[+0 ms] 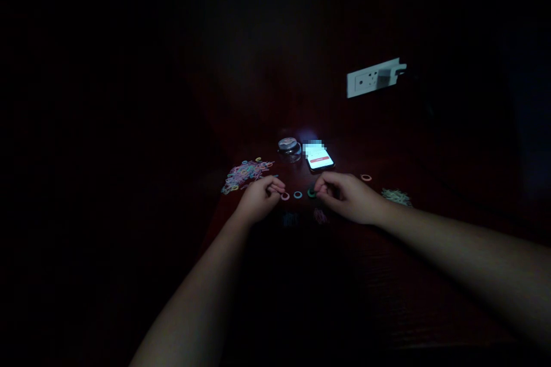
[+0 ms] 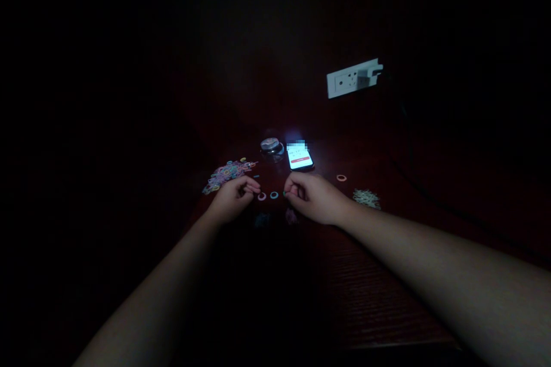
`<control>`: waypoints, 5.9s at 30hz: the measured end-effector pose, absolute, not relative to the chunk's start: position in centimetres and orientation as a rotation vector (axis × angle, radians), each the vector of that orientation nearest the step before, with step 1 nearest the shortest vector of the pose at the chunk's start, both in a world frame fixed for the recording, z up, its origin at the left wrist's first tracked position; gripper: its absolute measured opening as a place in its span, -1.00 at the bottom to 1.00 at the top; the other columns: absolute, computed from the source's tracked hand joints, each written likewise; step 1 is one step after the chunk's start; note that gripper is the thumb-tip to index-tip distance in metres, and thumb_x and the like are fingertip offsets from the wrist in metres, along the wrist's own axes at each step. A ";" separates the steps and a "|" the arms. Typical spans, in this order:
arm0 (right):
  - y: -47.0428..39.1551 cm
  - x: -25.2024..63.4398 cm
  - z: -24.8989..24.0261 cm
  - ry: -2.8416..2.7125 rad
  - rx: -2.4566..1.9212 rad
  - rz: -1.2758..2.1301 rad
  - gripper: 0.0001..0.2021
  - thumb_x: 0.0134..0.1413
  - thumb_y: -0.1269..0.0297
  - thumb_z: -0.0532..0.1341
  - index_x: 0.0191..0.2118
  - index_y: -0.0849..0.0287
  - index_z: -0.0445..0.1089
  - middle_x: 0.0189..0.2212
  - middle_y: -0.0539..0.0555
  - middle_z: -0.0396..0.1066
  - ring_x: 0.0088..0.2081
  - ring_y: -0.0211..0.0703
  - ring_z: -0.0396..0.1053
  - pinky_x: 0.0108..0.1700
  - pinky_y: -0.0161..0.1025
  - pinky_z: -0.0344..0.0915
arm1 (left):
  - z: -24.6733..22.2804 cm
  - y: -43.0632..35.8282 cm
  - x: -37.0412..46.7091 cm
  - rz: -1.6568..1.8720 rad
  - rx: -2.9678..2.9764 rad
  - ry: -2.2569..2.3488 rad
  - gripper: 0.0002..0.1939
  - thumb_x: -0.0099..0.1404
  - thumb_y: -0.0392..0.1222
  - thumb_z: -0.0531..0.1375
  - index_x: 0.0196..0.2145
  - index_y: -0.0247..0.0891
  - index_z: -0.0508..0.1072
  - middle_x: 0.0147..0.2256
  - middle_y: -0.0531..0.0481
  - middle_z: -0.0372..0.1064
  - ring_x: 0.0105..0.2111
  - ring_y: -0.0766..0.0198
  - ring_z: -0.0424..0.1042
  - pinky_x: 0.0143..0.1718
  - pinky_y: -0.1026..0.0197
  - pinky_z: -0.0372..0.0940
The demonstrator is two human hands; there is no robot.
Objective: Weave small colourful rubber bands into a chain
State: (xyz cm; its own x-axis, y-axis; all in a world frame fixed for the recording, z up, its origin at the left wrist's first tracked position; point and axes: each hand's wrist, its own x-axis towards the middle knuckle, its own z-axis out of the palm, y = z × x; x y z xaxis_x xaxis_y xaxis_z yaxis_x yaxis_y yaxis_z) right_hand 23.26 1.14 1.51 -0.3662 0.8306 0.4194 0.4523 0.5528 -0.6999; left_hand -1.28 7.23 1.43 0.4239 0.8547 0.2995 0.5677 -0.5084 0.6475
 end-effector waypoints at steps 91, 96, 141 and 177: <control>0.9 23.0 1.8 -1.957 -1.035 0.577 -0.95 0.14 0.35 0.14 -0.34 0.17 0.32 -0.56 -0.07 0.26 -0.53 -0.31 0.17 -0.51 -0.35 0.10 | 3.1 2.1 4.1 1.012 2.473 1.141 -0.96 0.23 -0.27 0.16 -0.37 -0.23 0.43 -0.43 0.06 0.43 -0.43 0.34 0.39 -0.40 0.29 0.22; 1.0 23.0 1.7 -1.951 -1.026 0.605 -0.92 0.16 0.35 0.11 -0.36 0.16 0.28 -0.55 -0.06 0.26 -0.52 -0.31 0.17 -0.51 -0.34 0.10 | 3.1 2.1 4.1 1.019 2.446 1.142 -0.96 0.22 -0.26 0.17 -0.36 -0.23 0.42 -0.42 0.05 0.42 -0.42 0.33 0.39 -0.39 0.28 0.24; 0.8 22.8 1.6 -1.916 -1.016 0.747 -0.95 0.08 0.39 0.15 -0.37 0.16 0.24 -0.55 -0.09 0.19 -0.51 -0.32 0.12 -0.51 -0.36 0.07 | 3.2 1.9 4.3 1.015 2.404 1.092 -0.95 0.23 -0.27 0.17 -0.38 -0.23 0.43 -0.41 0.06 0.41 -0.42 0.36 0.37 -0.38 0.31 0.23; 0.8 22.7 1.5 -1.960 -1.039 0.732 -0.90 0.14 0.31 0.12 -0.39 0.17 0.25 -0.55 -0.07 0.22 -0.52 -0.31 0.14 -0.51 -0.37 0.08 | 2.9 2.1 4.2 0.984 2.434 1.051 -0.94 0.24 -0.26 0.16 -0.39 -0.22 0.43 -0.40 0.04 0.42 -0.41 0.33 0.37 -0.37 0.28 0.24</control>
